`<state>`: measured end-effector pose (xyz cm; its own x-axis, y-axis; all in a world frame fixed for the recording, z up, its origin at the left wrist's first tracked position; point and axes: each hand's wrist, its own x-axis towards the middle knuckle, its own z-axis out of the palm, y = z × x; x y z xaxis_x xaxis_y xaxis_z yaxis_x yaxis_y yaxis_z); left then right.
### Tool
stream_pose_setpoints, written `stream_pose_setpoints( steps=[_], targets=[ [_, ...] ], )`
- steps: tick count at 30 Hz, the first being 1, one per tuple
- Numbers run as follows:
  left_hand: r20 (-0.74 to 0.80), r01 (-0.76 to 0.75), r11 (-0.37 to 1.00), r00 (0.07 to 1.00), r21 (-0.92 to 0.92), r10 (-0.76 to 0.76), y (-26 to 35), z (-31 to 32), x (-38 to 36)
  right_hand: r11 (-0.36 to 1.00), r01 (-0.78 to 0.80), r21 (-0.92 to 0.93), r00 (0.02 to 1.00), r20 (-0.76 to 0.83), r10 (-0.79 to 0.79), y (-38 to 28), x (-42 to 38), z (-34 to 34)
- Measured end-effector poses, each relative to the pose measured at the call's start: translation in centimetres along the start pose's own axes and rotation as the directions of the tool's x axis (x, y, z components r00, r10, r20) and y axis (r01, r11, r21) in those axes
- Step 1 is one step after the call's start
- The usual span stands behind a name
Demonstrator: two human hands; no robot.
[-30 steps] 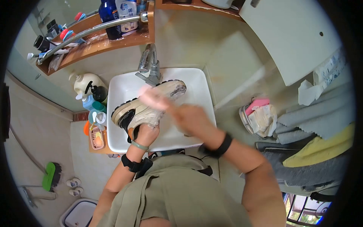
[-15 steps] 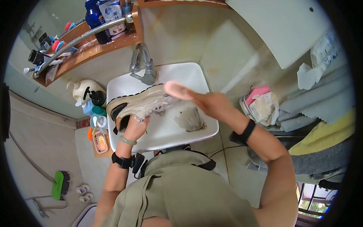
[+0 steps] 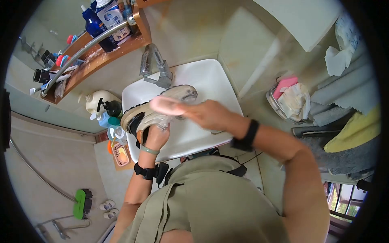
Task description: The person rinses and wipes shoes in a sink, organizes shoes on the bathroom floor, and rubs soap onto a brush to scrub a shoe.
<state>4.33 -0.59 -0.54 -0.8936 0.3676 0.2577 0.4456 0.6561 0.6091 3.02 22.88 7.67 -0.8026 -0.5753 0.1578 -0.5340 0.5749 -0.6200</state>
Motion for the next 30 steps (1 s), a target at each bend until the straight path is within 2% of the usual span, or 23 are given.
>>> stream_pose_setpoints(
  steps=[2, 4, 5, 7, 8, 10, 11, 12, 13, 14, 16, 17, 19, 20, 22, 23, 24, 25, 26, 27, 28, 29, 30],
  targets=[
    [-0.035, -0.031, 0.999, 0.999, 0.038, 0.033, -1.6, 0.6, -0.4, 0.998, 0.046, -0.033, 0.999, 0.022, -0.045, -2.1, 1.2, 0.2],
    [0.151, 0.105, 0.994, 0.983, 0.031, -0.108, -2.2, 0.1, -1.1, 0.969, 0.126, -0.213, 0.992, 0.024, -0.123, -2.5, 1.8, 0.5],
    [0.006, -0.085, 0.994, 0.996, 0.072, 0.085, -0.9, -0.8, -0.9, 0.991, 0.069, -0.113, 0.998, 0.019, -0.067, -0.8, 1.1, -0.5],
    [-0.025, -0.062, 0.994, 0.998, 0.085, 0.065, -0.2, -1.4, -1.0, 0.955, 0.109, -0.276, 0.989, -0.062, -0.131, 4.5, -0.8, -3.1],
    [-0.056, -0.029, 0.996, 0.998, 0.09, 0.034, 0.1, -1.4, -0.9, 0.952, 0.117, -0.284, 0.988, -0.063, -0.14, 5.0, -0.4, -2.9],
    [-0.108, -0.089, 0.995, 0.99, 0.041, 0.093, -0.1, -0.6, -0.4, 0.93, 0.099, -0.353, 0.989, -0.064, -0.13, 5.7, -0.8, -2.0],
    [-0.132, -0.131, 0.991, 0.982, 0.04, 0.135, -0.1, -0.4, 0.1, 0.983, 0.07, -0.172, 0.997, 0.0, -0.071, 4.1, 0.0, 0.1],
    [-0.153, -0.169, 0.985, 0.973, 0.036, 0.173, -0.2, 0.0, 0.3, 0.965, 0.123, -0.232, 0.992, 0.047, -0.115, -0.1, 1.4, 1.0],
    [0.2, 0.164, 0.983, 0.963, 0.086, -0.179, -0.6, 0.3, -0.5, 0.942, 0.178, -0.284, 0.982, 0.104, -0.155, -3.3, 2.1, 1.0],
    [0.203, 0.164, 0.982, 0.963, 0.089, -0.179, -0.3, 0.2, -0.4, 0.944, 0.176, -0.281, 0.983, 0.101, -0.153, -3.1, 2.1, 1.0],
    [0.025, -0.074, 0.986, 0.997, 0.149, 0.071, 0.4, -0.5, -0.5, 0.92, 0.159, -0.358, 0.981, -0.044, -0.187, -2.3, 2.2, 1.4],
    [-0.179, -0.164, 0.982, 0.968, 0.092, 0.178, 0.4, -0.1, -0.3, 0.948, 0.125, -0.292, 0.984, -0.089, -0.157, 1.2, 1.6, 0.9],
    [-0.203, -0.146, 0.989, 0.968, 0.018, 0.146, 0.8, -0.8, 0.5, 0.946, -0.029, -0.322, 0.982, -0.186, -0.033, 5.4, 0.0, -1.9],
    [-0.219, -0.115, 0.992, 0.971, -0.06, 0.099, 1.0, -0.9, 0.8, 0.946, -0.028, -0.324, 0.982, -0.187, -0.035, 5.3, 0.2, -1.9],
    [-0.173, -0.12, 0.987, 0.98, -0.107, 0.1, 0.6, -0.5, 1.0, 0.945, -0.175, -0.277, 0.975, -0.18, 0.128, 4.8, 0.6, -1.1],
    [-0.158, 0.036, 0.894, 0.98, -0.447, -0.118, 1.0, -0.5, 1.4, 0.963, -0.032, -0.268, 0.993, -0.121, -0.001, 3.1, 1.0, 0.2],
    [-0.061, 0.179, 0.665, 0.945, -0.725, -0.321, 1.6, -0.7, 1.3, 0.963, -0.037, -0.266, 0.992, -0.127, 0.003, 0.9, 1.2, 1.2],
    [0.084, 0.336, 0.54, 0.896, -0.772, -0.437, 2.2, -2.1, 1.1, 0.964, -0.019, -0.265, 0.986, -0.164, -0.026, -1.5, 1.4, 1.9],
    [0.1, 0.231, 0.244, 0.886, -0.942, -0.453, 2.1, -2.2, 1.4, 0.965, -0.002, -0.264, 0.978, -0.202, -0.054, -2.6, 1.5, 2.1],
    [0.175, 0.264, 0.128, 0.864, -0.956, -0.471, 1.8, -2.5, 1.3, 0.966, -0.006, -0.26, 0.977, -0.209, -0.05, -1.8, 1.4, 2.2],
    [0.25, 0.288, 0.008, 0.842, -0.957, -0.478, 1.6, -2.7, 1.2, 0.932, -0.004, -0.363, 0.977, -0.198, -0.073, 0.1, 1.3, 1.9],
    [0.248, 0.285, 0.007, 0.845, -0.958, -0.474, 1.7, -2.7, 1.5, 0.885, 0.002, -0.465, 0.979, -0.18, -0.097, 1.6, 1.2, 1.2],
    [0.263, 0.287, -0.02, 0.847, -0.958, -0.462, 1.9, -2.6, 1.5, 0.884, 0.002, -0.467, 0.98, -0.177, -0.095, 2.7, 1.3, 0.4]
  ],
)
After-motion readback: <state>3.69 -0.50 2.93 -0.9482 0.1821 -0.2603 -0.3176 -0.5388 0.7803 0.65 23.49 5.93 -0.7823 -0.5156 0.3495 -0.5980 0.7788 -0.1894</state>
